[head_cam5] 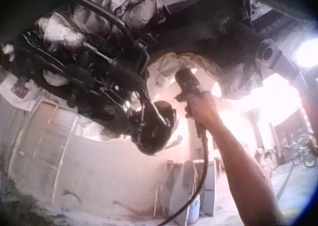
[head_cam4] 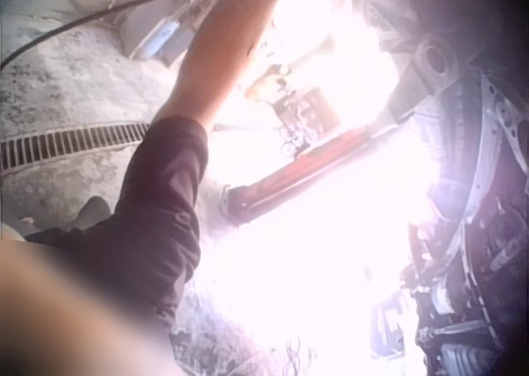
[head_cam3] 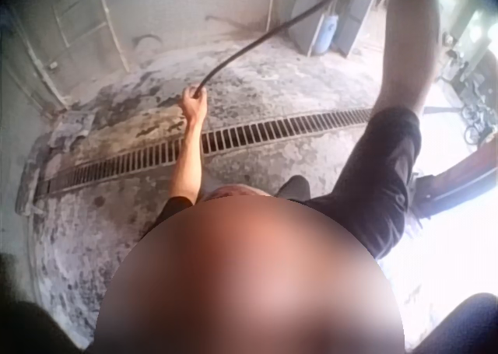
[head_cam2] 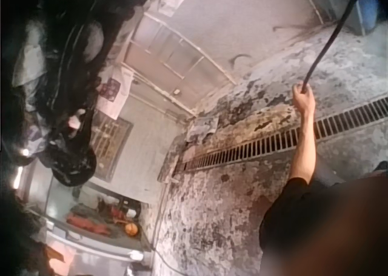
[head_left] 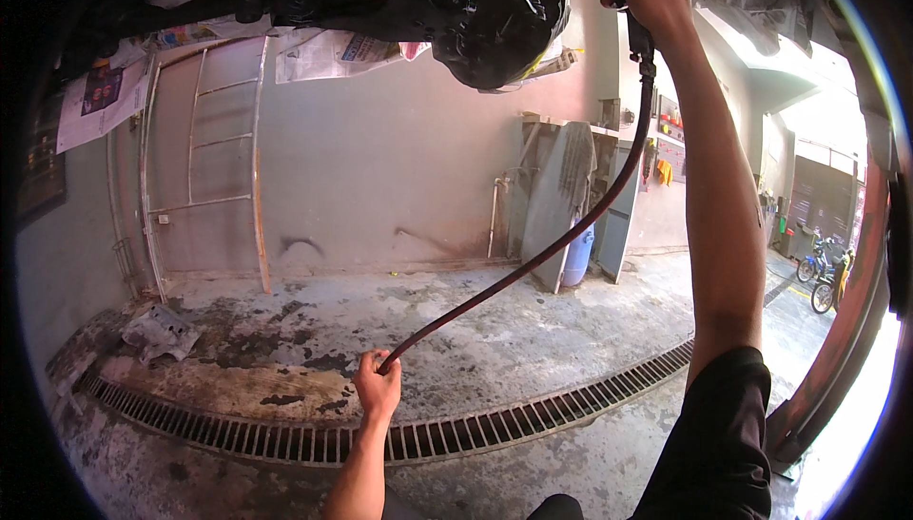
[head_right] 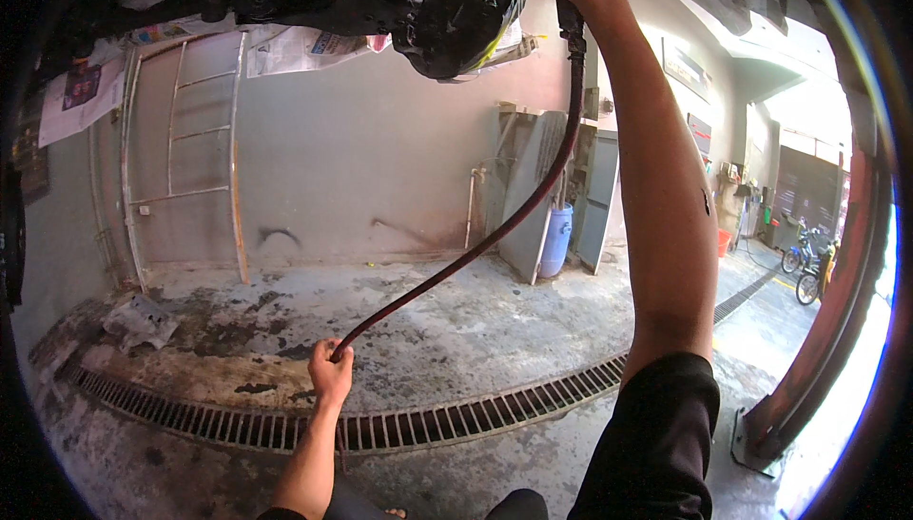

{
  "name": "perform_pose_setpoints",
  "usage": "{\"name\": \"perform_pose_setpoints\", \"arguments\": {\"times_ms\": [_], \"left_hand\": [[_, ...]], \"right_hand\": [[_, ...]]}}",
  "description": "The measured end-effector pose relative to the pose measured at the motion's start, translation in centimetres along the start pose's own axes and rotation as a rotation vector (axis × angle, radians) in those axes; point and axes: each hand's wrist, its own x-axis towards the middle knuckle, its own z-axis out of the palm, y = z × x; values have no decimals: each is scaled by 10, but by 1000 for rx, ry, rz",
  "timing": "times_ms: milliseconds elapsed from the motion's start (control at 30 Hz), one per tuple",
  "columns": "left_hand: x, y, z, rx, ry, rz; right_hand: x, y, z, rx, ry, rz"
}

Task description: The person uses a spray gun to apply black paint to the front fork and wheel area of a motorcycle. The wheel is wrapped in newspaper and tape to protect it from overspray. The person moves the spray gun around the fork and wheel, adjusting the angle to cover different surfaces.

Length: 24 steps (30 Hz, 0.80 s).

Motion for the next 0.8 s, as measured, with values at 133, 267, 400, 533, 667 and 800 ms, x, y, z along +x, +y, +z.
{"name": "perform_pose_setpoints", "arguments": {"times_ms": [133, 267, 400, 533, 667, 800], "left_hand": [[-3, 6, 0, 16, -46, -31], [-4, 7, 2, 51, -70, -38], [-5, 5, 1, 41, -31, -19], [-5, 1, -2, 59, -67, -47], [-4, -5, -1, 10, 23, 58], [-2, -12, 3, 0, -15, -21]], "right_hand": [[-11, -2, -8, -16, 17, -54], [-26, -14, -20, -163, 54, 72], [-35, -26, -22, -17, -13, -7], [-27, -29, -25, 35, -2, 83], [-15, -16, -32, 85, 16, 39], [-7, -2, -41, 181, -24, 100]]}}
